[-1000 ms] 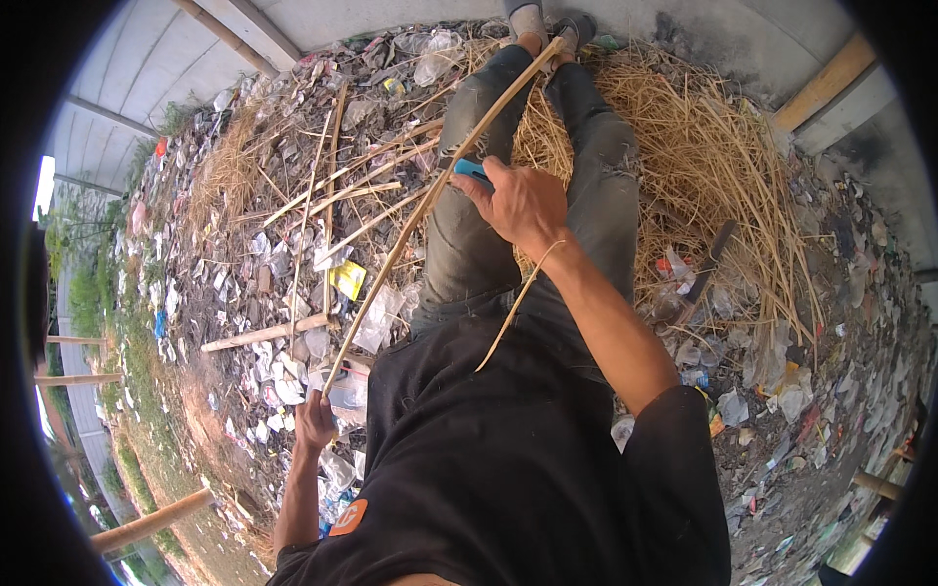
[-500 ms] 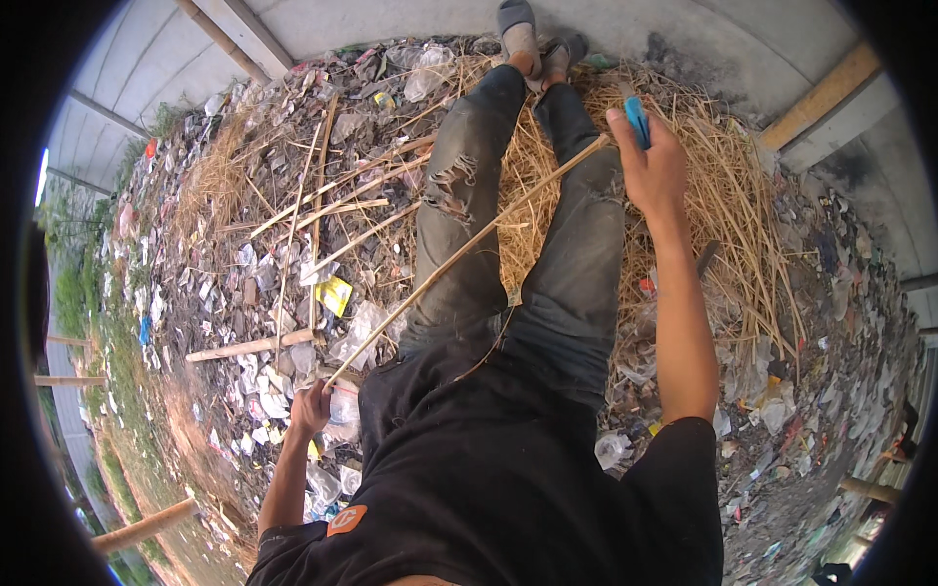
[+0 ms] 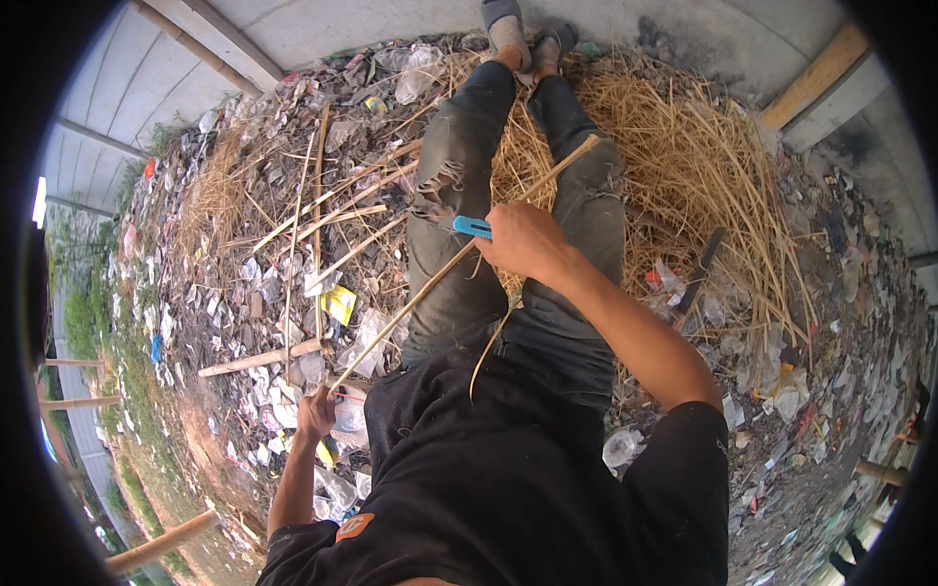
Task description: The person sits on a pile of straw and debris while using a knife to peel the outer layer off a long bamboo stick. They hold the stick with one hand and scrape the blade along its length to remove the skin, occasionally adjusting their grip.
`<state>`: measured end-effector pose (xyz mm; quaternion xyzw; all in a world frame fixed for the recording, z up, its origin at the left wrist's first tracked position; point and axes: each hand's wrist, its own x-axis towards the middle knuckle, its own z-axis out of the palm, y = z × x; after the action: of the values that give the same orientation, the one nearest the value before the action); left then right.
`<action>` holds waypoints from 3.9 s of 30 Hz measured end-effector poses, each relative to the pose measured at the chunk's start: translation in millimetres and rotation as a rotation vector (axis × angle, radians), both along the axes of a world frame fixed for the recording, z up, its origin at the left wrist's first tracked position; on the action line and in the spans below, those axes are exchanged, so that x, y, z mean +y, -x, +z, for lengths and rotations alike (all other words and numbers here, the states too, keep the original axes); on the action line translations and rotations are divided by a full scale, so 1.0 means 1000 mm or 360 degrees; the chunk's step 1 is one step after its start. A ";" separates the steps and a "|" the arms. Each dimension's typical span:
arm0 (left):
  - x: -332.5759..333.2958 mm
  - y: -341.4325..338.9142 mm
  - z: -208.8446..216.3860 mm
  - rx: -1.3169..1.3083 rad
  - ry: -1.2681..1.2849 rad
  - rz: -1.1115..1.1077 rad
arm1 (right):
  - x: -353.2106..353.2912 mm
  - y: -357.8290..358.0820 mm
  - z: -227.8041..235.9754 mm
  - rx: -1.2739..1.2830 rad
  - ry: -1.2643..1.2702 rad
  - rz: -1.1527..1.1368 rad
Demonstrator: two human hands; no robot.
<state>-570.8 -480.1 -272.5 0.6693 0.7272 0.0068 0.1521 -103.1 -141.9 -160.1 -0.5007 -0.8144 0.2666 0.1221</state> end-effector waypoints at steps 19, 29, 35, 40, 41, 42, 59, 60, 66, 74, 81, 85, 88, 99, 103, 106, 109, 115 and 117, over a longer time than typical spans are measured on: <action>0.027 0.046 0.009 -0.0029 -0.0195 -0.0182 | 0.037 -0.117 0.066 0.2817 0.1507 -0.0025; 0.053 -0.052 0.032 -0.0456 -0.0300 0.0146 | 0.040 -0.224 0.085 0.1147 -0.0380 -0.1737; 0.158 -0.168 0.085 -0.1025 0.0231 0.0294 | 0.009 -0.100 0.013 0.0429 -0.0109 -0.0917; 0.198 -0.201 0.072 -0.0926 0.0059 0.0131 | -0.055 -0.005 -0.021 0.0389 0.0143 -0.0258; 0.203 -0.208 0.072 -0.0896 0.0062 0.0127 | -0.063 0.005 -0.034 0.0401 0.0158 -0.0196; 0.207 -0.215 0.072 -0.0862 0.0064 0.0126 | -0.069 0.015 -0.043 0.0364 0.0154 -0.0162; 0.172 -0.215 0.055 -0.0334 -0.0315 -0.0231 | -0.111 0.054 -0.065 0.0256 0.0059 -0.0078; 0.163 -0.210 0.068 -0.0429 -0.0241 -0.0108 | -0.113 0.055 -0.067 0.0245 0.0054 -0.0050; 0.073 -0.150 0.088 -0.0227 -0.0089 -0.0068 | -0.109 0.060 -0.066 0.0289 0.0109 -0.0133; -0.072 -0.044 0.083 -0.0042 -0.0248 0.0116 | -0.053 0.028 -0.058 0.0370 -0.0144 -0.0647; -0.171 0.022 0.047 0.0121 -0.0142 0.0233 | 0.111 -0.245 0.042 0.0143 -0.0799 -0.1540; -0.073 -0.005 0.027 -0.0128 -0.0075 0.0216 | 0.116 -0.234 0.096 0.0324 -0.1088 -0.1387; -0.003 -0.027 0.019 -0.0282 -0.0115 0.0123 | 0.100 -0.194 0.103 0.0307 -0.0799 -0.1255; 0.184 -0.184 0.064 -0.0496 -0.0184 0.0068 | -0.029 -0.012 0.005 0.0313 0.0027 -0.0259; 0.209 -0.223 0.073 -0.0504 -0.0270 0.0140 | -0.057 0.026 -0.026 0.0305 0.0140 -0.0158; 0.217 -0.237 0.080 -0.0444 -0.0294 0.0119 | -0.073 0.047 -0.039 0.0337 0.0216 -0.0124; 0.217 -0.239 0.076 -0.0391 -0.0295 0.0154 | -0.075 0.054 -0.040 0.0278 0.0235 -0.0140; 0.194 -0.218 0.077 -0.0329 -0.0219 0.0067 | -0.091 0.064 -0.057 0.0213 -0.0009 -0.0076; 0.176 -0.202 0.076 -0.0349 -0.0238 0.0031 | -0.096 0.065 -0.057 0.0210 -0.0058 -0.0022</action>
<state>-369.1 -303.7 -196.1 0.6670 0.7101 0.1355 0.1803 -168.5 -237.6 -217.2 -0.4854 -0.8059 0.2832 0.1864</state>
